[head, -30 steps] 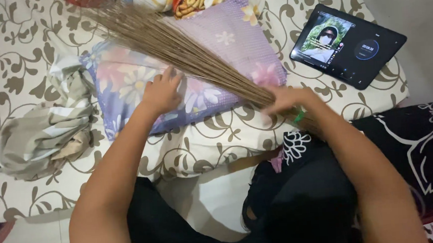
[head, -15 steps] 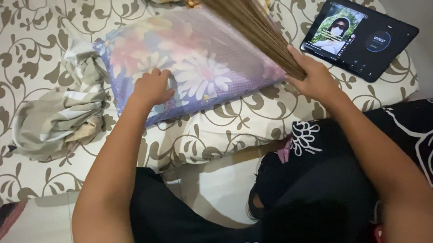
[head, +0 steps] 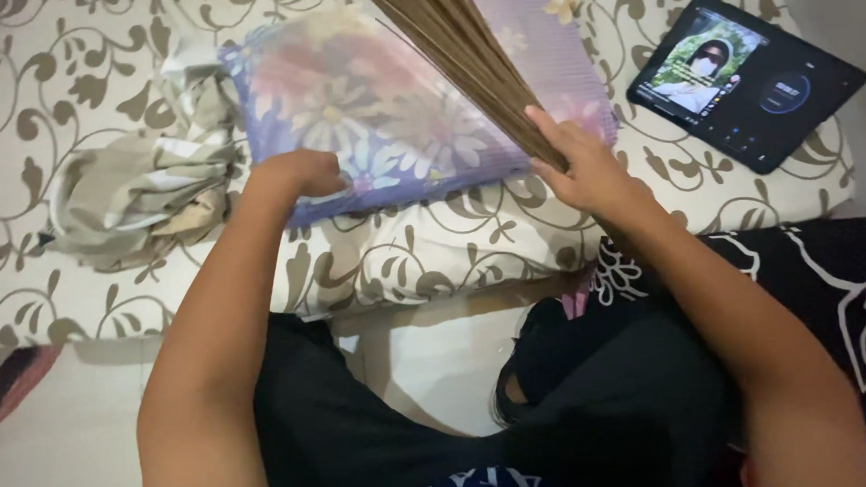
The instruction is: The recorder puts a clean pillowcase onto a pillow on a bed.
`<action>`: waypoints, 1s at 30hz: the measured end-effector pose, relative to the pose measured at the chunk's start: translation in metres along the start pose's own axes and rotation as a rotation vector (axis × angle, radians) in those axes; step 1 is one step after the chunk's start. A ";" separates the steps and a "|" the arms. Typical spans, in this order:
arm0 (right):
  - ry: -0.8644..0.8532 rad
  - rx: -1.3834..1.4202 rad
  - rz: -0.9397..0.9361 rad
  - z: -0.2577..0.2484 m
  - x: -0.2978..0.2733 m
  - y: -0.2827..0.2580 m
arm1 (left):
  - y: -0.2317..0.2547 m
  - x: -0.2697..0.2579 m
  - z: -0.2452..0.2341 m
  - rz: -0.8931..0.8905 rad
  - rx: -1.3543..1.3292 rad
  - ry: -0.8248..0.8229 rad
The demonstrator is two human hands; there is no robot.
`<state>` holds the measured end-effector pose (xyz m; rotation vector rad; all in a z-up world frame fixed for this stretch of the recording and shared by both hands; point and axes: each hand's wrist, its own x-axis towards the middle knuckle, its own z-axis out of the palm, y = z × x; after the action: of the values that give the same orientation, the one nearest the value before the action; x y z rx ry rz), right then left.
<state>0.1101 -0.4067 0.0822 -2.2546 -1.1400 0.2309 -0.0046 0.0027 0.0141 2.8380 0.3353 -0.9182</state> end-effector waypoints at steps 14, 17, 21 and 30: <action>0.018 -0.224 -0.196 0.012 -0.002 -0.021 | -0.008 -0.054 -0.021 0.051 -0.212 0.964; 0.050 -0.161 -0.164 0.013 -0.006 0.005 | 0.004 -0.048 -0.029 0.084 -0.270 1.088; -0.230 -0.170 0.045 0.021 -0.012 0.063 | -0.002 -0.011 -0.008 0.157 -0.179 0.688; 0.261 -0.091 -0.026 -0.035 -0.040 0.049 | 0.036 0.029 0.000 0.211 -0.025 0.535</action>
<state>0.1327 -0.4751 0.0777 -2.2668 -1.0579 -0.1258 0.0274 -0.0270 -0.0008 2.9759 0.0930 -0.1047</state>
